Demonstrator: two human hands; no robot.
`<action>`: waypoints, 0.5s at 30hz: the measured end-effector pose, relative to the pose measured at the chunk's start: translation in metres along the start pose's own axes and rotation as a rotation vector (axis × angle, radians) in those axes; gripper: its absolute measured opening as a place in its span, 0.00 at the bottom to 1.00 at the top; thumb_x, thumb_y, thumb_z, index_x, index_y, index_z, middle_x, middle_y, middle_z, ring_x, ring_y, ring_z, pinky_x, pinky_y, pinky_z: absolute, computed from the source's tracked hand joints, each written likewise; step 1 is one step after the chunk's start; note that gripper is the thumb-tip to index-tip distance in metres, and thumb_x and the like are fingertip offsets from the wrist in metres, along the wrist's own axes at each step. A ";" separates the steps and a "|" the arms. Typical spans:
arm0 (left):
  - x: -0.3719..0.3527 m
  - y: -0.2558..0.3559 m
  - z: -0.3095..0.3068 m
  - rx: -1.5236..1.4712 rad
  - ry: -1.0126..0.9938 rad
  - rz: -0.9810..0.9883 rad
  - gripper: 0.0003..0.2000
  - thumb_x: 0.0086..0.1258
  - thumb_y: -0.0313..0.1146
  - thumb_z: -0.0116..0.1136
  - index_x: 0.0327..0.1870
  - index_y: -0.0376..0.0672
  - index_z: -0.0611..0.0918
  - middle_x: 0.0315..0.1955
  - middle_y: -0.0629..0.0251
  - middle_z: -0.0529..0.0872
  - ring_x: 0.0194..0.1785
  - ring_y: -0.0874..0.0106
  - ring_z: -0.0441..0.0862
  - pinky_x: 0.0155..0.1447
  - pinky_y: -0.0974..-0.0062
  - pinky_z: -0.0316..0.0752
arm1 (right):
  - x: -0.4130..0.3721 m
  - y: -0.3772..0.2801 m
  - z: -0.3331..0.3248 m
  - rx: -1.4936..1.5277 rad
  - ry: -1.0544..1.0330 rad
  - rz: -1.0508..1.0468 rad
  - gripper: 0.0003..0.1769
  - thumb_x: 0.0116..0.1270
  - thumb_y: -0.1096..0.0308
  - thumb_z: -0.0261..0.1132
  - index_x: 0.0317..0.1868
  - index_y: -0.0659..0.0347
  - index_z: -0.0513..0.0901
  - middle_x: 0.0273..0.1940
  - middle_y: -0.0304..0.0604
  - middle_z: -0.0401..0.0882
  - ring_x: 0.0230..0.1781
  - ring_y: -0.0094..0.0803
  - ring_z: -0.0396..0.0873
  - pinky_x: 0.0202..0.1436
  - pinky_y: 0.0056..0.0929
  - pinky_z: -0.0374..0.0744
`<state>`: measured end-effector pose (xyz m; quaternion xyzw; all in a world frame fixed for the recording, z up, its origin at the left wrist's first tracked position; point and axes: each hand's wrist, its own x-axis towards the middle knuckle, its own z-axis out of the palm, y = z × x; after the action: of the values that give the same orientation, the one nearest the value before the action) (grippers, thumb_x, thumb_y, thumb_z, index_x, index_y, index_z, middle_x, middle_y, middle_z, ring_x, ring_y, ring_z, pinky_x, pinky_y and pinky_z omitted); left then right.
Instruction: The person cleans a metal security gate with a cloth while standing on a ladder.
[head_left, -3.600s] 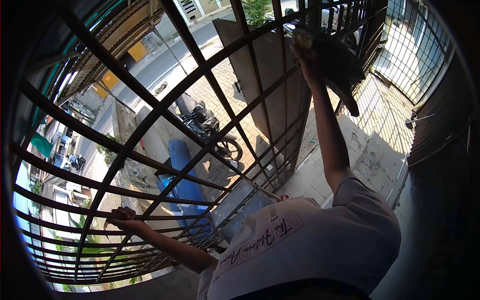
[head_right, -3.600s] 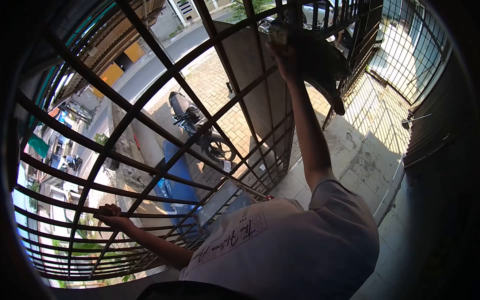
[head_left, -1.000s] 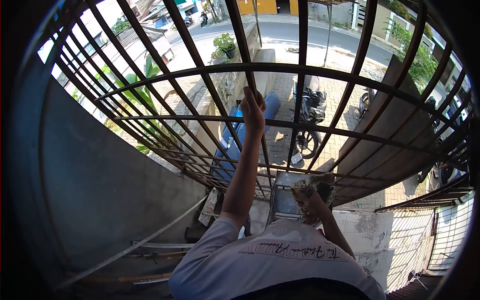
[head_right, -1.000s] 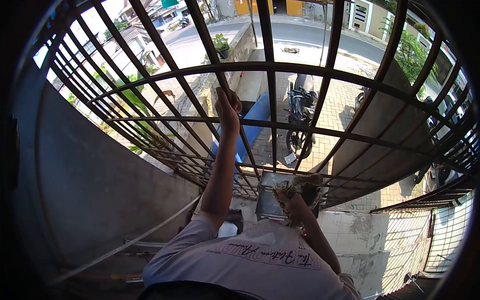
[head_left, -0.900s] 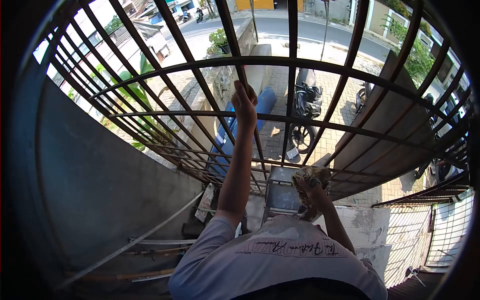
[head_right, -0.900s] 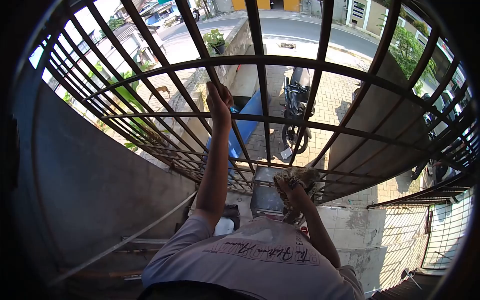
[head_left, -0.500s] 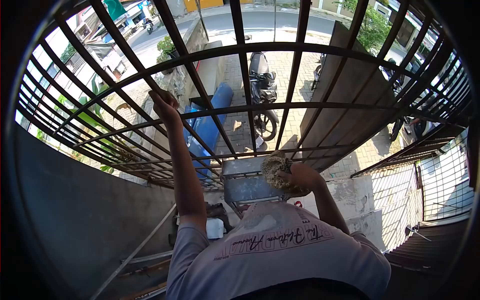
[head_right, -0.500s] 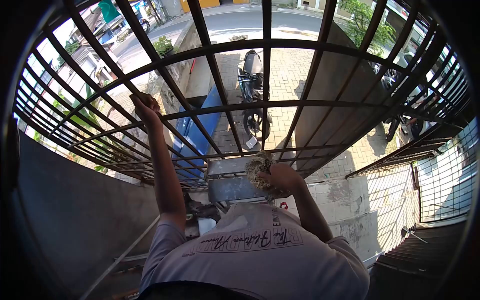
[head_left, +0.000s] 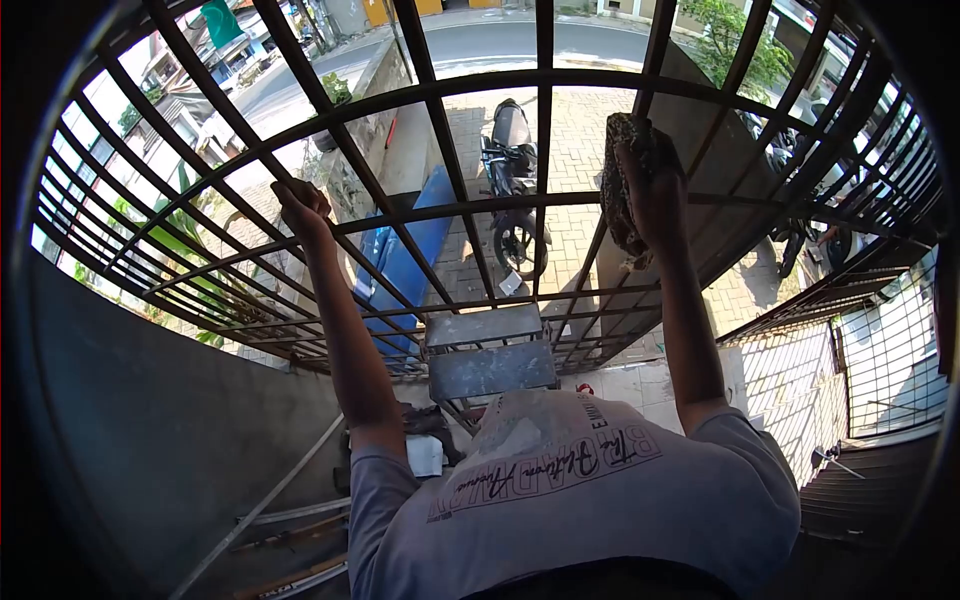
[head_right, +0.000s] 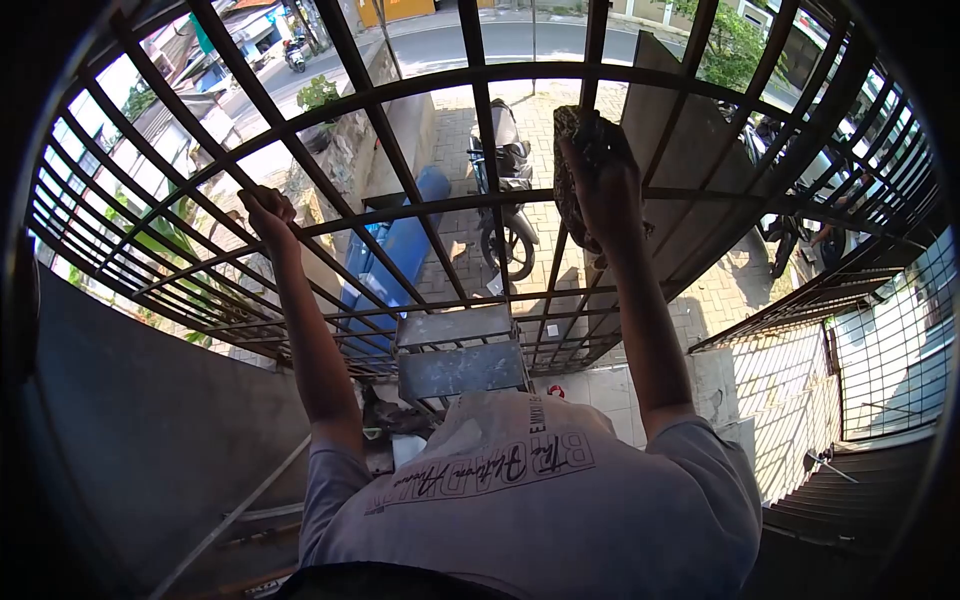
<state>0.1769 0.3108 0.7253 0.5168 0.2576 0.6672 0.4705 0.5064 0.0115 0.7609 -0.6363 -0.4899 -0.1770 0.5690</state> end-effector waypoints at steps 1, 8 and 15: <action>0.001 -0.001 0.000 -0.003 0.006 0.010 0.28 0.76 0.61 0.35 0.21 0.49 0.62 0.12 0.74 0.56 0.14 0.80 0.53 0.19 0.80 0.48 | -0.012 0.002 0.009 -0.052 0.036 -0.076 0.17 0.65 0.63 0.67 0.48 0.66 0.80 0.44 0.53 0.81 0.43 0.45 0.81 0.45 0.37 0.77; 0.003 0.002 -0.002 -0.030 -0.028 -0.025 0.29 0.75 0.62 0.36 0.19 0.47 0.63 0.11 0.74 0.57 0.13 0.79 0.54 0.20 0.79 0.50 | -0.053 0.034 0.010 -0.374 -0.102 -0.165 0.14 0.63 0.65 0.67 0.47 0.60 0.83 0.44 0.51 0.81 0.45 0.50 0.78 0.53 0.45 0.74; 0.002 -0.003 -0.005 -0.059 -0.027 -0.061 0.29 0.74 0.63 0.37 0.20 0.47 0.65 0.11 0.75 0.58 0.14 0.80 0.55 0.21 0.79 0.50 | -0.038 0.049 -0.017 -0.023 -0.475 0.257 0.20 0.68 0.58 0.63 0.51 0.65 0.80 0.44 0.54 0.82 0.47 0.50 0.79 0.53 0.39 0.75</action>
<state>0.1734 0.3142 0.7218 0.5036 0.2469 0.6528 0.5093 0.5348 -0.0142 0.7090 -0.7234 -0.5229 0.0453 0.4486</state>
